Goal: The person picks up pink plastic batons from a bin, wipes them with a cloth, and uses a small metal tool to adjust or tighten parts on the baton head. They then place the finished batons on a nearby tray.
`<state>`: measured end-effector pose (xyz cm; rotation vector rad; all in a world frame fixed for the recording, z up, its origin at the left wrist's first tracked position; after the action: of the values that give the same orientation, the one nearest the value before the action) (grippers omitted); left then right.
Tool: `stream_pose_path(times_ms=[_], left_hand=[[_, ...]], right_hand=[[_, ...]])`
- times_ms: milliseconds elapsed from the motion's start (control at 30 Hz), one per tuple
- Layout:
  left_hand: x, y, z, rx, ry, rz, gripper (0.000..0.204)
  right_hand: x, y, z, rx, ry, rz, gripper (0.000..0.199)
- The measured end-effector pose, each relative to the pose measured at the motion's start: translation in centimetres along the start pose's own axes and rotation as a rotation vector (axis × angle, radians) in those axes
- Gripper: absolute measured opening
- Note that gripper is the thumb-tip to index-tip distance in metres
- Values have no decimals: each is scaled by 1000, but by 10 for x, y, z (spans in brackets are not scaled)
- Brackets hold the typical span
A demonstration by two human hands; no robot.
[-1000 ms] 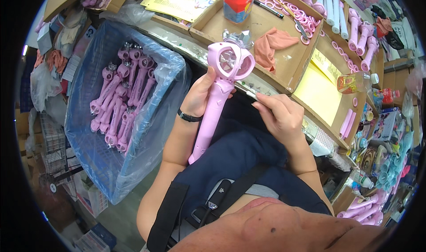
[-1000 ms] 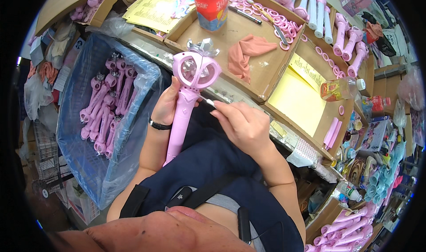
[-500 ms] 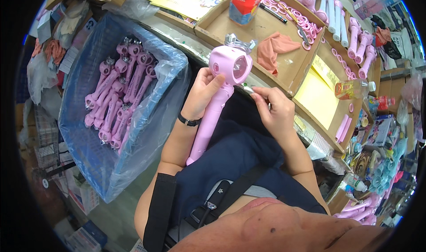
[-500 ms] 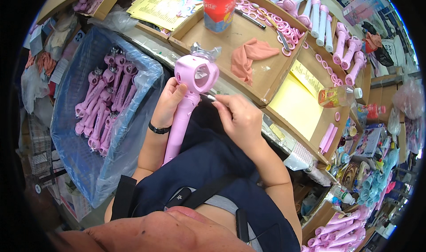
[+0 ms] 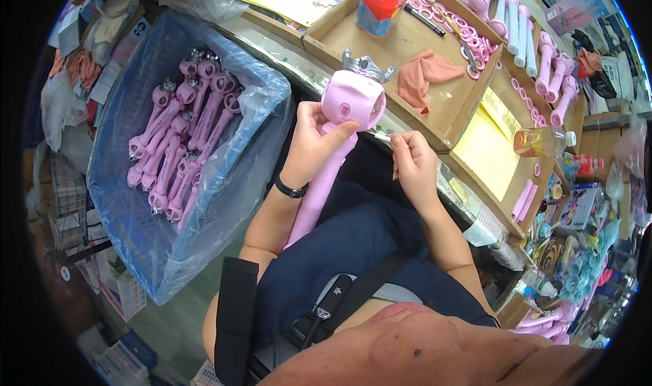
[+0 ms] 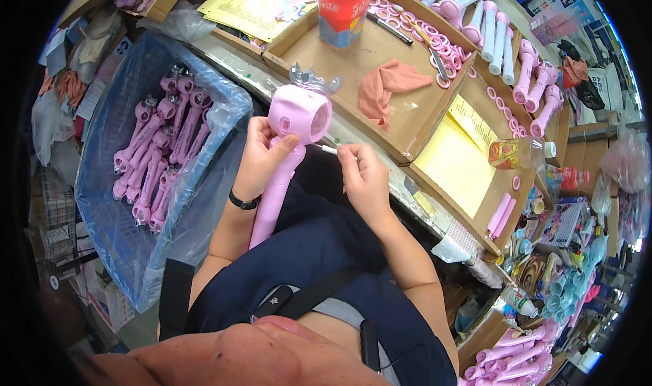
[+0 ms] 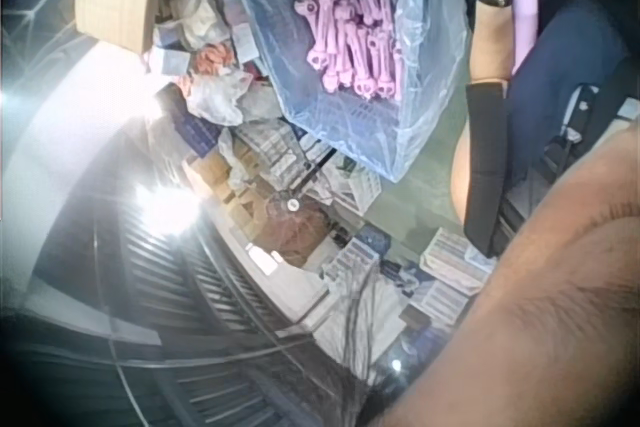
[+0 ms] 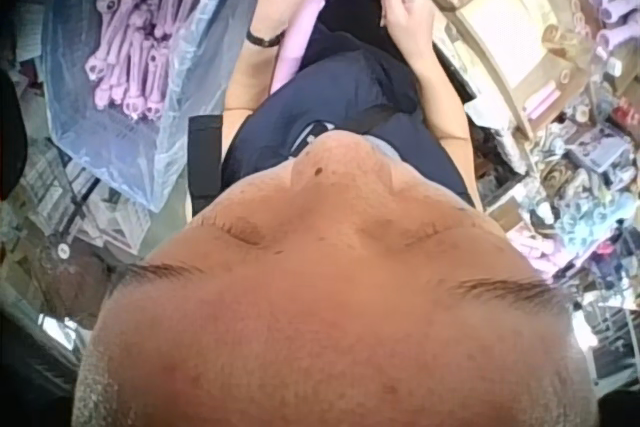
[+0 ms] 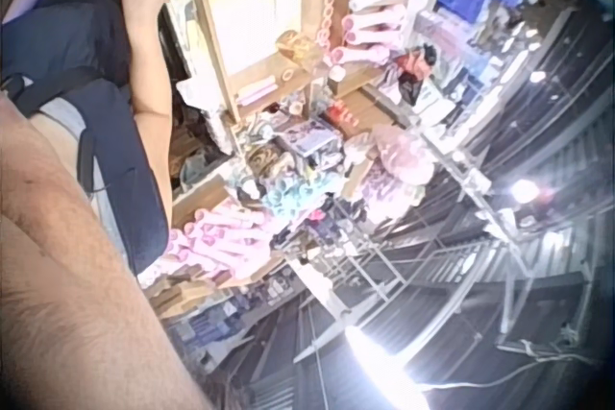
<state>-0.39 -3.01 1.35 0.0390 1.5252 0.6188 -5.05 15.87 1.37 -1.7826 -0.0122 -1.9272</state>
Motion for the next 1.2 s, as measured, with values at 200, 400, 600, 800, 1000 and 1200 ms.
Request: stream_pose_path(times_ms=[200,400,600,800,1000,1200], left_hand=[[0,3,-2,8,171,-151,56],[15,-10,-9,31,-113,210,44],[18,-10,-8,92,-191,387,40],[13,-2,-3,91,-140,269,42],[5,3,3,47,-59,80,48],[-10,6,11,48,131,-102,51]], right_hand=[[-26,21,-8,271,419,-447,27],[41,4,15,-254,-705,546,18],[62,-5,21,-287,-784,625,20],[50,-8,10,-140,-467,352,9],[53,-3,20,-315,-662,614,10],[8,5,7,81,25,-200,16]])
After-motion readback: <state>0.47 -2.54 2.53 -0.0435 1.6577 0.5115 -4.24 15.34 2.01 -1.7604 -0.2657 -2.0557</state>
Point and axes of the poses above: each hand's wrist, its own z-axis away from the middle knuckle, its own y-axis out of the palm, x = y × z, the point moved 5 cm from there along -z, towards the middle knuckle, and after that the axes turned 13 degrees about z, right-handed, at the moved point
